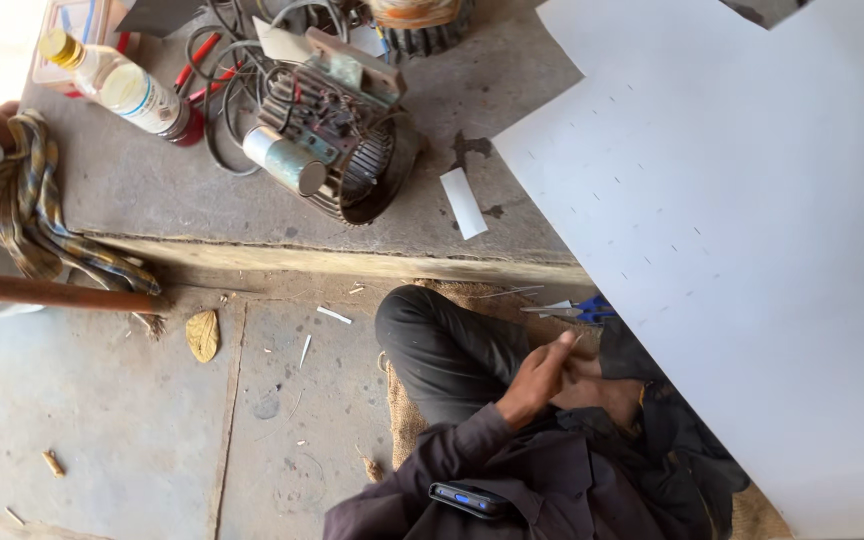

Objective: The person sits on the floor and marks measurement lines on white paper with a pencil, using a long steel ruler to draw straight lines. They then cut small paper strips from the sheet and continue marking and trimming the strips by hand.

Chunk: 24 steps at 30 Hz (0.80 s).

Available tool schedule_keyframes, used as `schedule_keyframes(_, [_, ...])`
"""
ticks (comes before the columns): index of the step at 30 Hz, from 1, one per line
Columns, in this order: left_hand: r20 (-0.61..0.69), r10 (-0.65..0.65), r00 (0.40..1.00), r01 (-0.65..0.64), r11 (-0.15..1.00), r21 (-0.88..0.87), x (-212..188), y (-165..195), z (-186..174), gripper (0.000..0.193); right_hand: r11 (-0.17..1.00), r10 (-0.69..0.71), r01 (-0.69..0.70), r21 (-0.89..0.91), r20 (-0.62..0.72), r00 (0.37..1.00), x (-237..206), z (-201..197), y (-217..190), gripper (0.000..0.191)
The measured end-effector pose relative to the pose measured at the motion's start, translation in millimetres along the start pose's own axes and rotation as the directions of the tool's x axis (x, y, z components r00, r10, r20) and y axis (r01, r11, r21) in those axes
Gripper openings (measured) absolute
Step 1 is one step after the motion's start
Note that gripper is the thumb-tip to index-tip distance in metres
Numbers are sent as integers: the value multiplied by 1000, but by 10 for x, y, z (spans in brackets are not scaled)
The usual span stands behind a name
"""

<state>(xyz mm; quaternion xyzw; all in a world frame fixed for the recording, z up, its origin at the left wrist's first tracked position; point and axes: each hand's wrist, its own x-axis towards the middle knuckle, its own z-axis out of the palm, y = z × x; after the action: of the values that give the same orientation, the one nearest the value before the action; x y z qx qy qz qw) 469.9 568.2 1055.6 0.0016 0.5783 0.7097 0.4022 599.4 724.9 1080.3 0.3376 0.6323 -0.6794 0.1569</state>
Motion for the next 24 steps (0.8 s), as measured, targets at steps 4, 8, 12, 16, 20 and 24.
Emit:
schedule_keyframes(4, [12, 102, 995, -101, 993, -60, -91, -114, -423, 29, 996, 53, -56, 67, 42, 998, 187, 206, -178, 38])
schedule_keyframes(8, [-159, 139, 977, -151, 986, -66, -150, -68, -717, 20, 990, 74, -80, 113, 49, 996, 308, 196, -295, 35])
schedule_keyframes(12, [-311, 264, 913, -216, 959, 181, -182, 147, -878, 21, 986, 67, -73, 152, 49, 997, 403, 93, -378, 33])
schedule_keyframes(16, [-352, 318, 880, -252, 942, 222, -195, 422, -921, 25, 977, 5, -13, 211, 37, 999, 424, -142, -665, 30])
schedule_keyframes(20, [-327, 374, 868, -314, 923, 222, -64, 804, -832, 32, 941, -179, 180, 287, -29, 983, 663, -762, -1304, 27])
schedule_keyframes(24, [-315, 416, 853, -320, 894, 313, 286, 1294, -693, 41, 828, -407, 413, 379, -101, 908, 1296, -1338, -2014, 25])
